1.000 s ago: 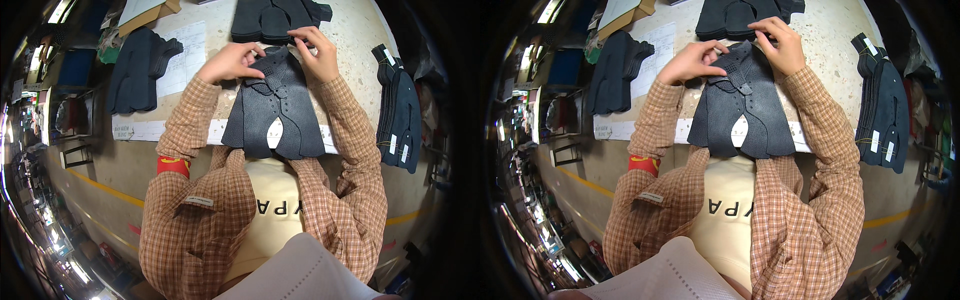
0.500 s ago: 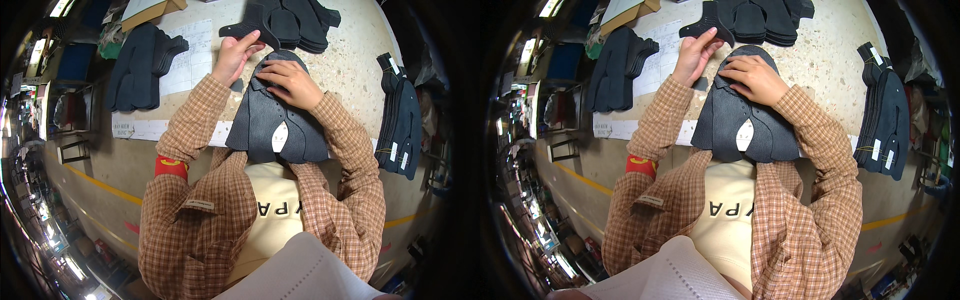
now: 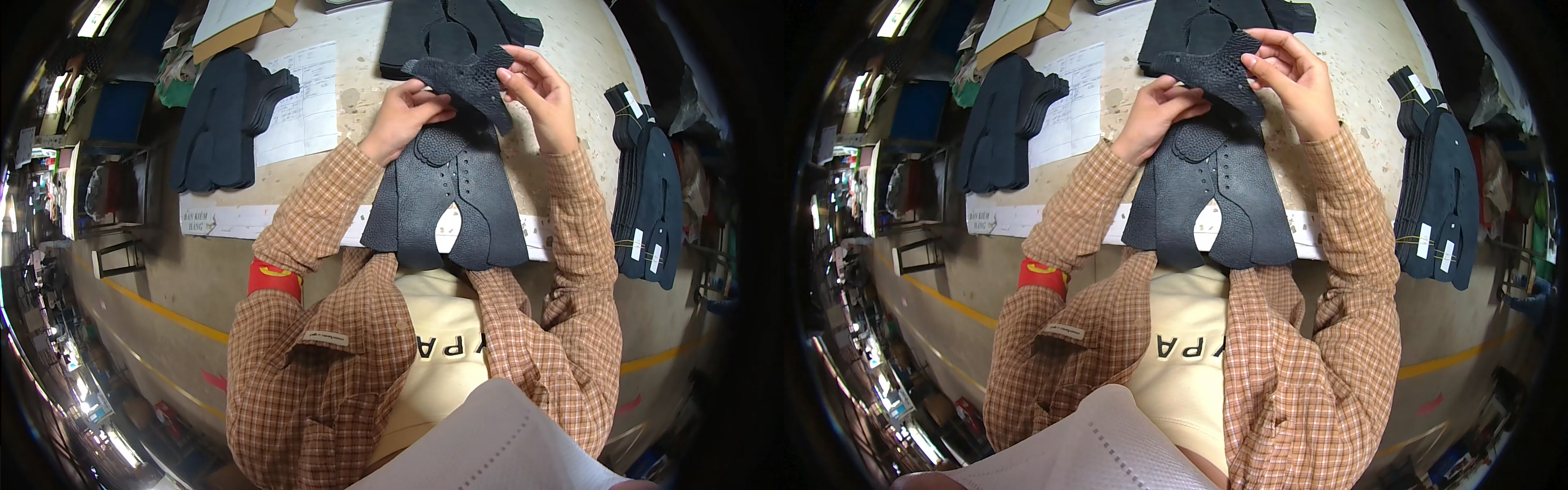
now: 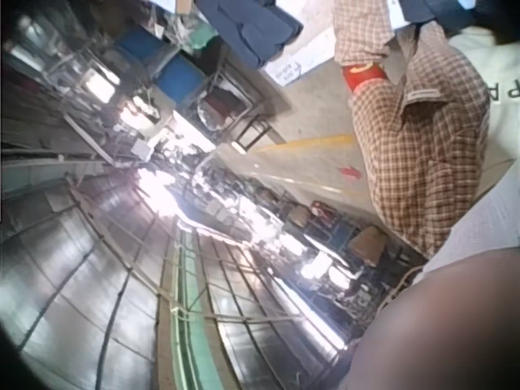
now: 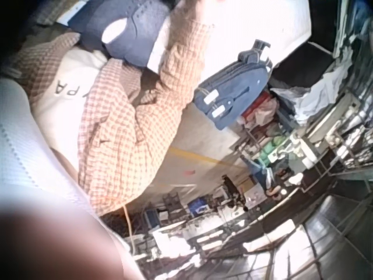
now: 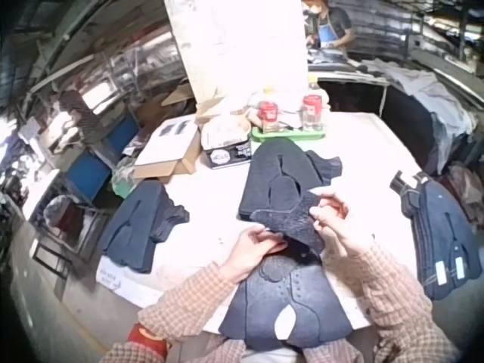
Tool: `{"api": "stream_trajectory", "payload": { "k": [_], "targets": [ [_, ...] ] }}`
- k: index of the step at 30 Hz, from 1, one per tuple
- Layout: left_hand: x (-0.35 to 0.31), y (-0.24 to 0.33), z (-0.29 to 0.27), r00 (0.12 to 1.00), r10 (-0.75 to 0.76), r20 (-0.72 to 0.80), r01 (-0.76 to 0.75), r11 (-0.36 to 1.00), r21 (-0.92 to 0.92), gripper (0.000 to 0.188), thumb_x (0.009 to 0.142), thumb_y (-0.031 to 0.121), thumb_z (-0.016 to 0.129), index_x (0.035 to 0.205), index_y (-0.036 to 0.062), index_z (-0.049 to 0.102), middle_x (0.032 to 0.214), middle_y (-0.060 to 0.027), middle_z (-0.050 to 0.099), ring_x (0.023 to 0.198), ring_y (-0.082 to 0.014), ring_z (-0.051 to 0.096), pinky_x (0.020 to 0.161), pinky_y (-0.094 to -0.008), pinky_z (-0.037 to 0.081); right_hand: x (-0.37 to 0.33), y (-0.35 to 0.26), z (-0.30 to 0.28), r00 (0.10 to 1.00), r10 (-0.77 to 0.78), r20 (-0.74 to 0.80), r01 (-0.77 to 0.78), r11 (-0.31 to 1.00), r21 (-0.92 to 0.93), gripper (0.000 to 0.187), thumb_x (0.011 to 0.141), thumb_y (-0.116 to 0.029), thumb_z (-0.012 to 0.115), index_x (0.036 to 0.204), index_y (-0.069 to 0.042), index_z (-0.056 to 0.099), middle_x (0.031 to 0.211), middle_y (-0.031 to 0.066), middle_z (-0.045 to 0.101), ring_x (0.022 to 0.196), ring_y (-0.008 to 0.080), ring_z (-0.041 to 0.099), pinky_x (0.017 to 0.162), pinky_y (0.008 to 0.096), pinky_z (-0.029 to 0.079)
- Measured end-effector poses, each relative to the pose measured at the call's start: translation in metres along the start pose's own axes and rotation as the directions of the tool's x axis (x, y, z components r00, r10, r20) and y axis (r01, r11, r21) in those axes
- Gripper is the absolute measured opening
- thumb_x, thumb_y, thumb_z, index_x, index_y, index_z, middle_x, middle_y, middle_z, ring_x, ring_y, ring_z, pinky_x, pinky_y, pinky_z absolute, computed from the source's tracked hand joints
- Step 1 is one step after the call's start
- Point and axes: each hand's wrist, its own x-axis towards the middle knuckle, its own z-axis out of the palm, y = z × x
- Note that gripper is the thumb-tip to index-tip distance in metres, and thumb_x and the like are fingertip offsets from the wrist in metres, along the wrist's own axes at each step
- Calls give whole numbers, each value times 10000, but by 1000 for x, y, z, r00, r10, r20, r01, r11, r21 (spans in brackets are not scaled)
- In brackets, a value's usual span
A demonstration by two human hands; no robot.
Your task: The person handles black carpet pieces and white foam inserts on a workbench. They pick up and align the pieces, insert foam into the carpet, and stack the assembled units. The person repeats this process for multiple items, organizing them into neat stacks.
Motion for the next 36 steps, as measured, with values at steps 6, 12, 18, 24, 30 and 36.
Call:
{"api": "stream_trajectory", "payload": {
  "k": [6,12,18,24,30,36],
  "targets": [
    [-4,0,6,986,-115,122,123,991,-53,260,962,24,548,1203,-63,505,1108,-153,646,987,-195,667,919,-292,560,2,30,6,998,28,-47,-29,999,-31,349,887,17,642,1232,6,597,847,1,614,755,60,629,694,178,531],
    [-3,2,2,990,-98,100,103,994,-48,198,965,42,554,1130,-58,510,1036,-144,655,962,-199,678,907,-297,568,-2,30,11,995,11,-103,-36,969,-243,346,867,5,656,1211,-21,628,818,-13,611,730,50,615,686,189,526],
    [-2,2,-1,990,-126,63,125,992,16,138,965,57,559,1048,-41,511,1000,-151,656,945,-214,685,892,-300,576,-3,31,14,977,-200,-74,120,801,-586,352,856,-57,683,1203,-14,637,833,-4,601,711,64,583,696,200,495],
    [-1,7,2,992,-99,76,97,995,33,131,961,69,573,1029,-34,528,952,-125,664,835,-172,685,783,-245,577,9,25,-10,992,122,-42,-128,973,-191,255,879,-120,701,1083,28,664,895,80,686,759,121,678,650,241,564],
    [-10,39,-12,971,-91,221,-152,479,865,340,802,251,774,991,36,590,779,-17,633,598,-79,548,579,-209,451,70,11,-72,946,-131,-297,9,926,-378,286,896,-104,679,1136,45,635,900,89,695,769,148,703,729,243,574],
    [-27,33,-5,984,-19,177,-175,79,981,599,628,490,853,899,49,551,720,-69,600,639,-241,621,601,-342,492,130,47,-109,862,51,-505,-201,948,-246,318,864,-85,703,1138,63,642,931,112,715,718,164,723,673,206,571]
  ]
}}
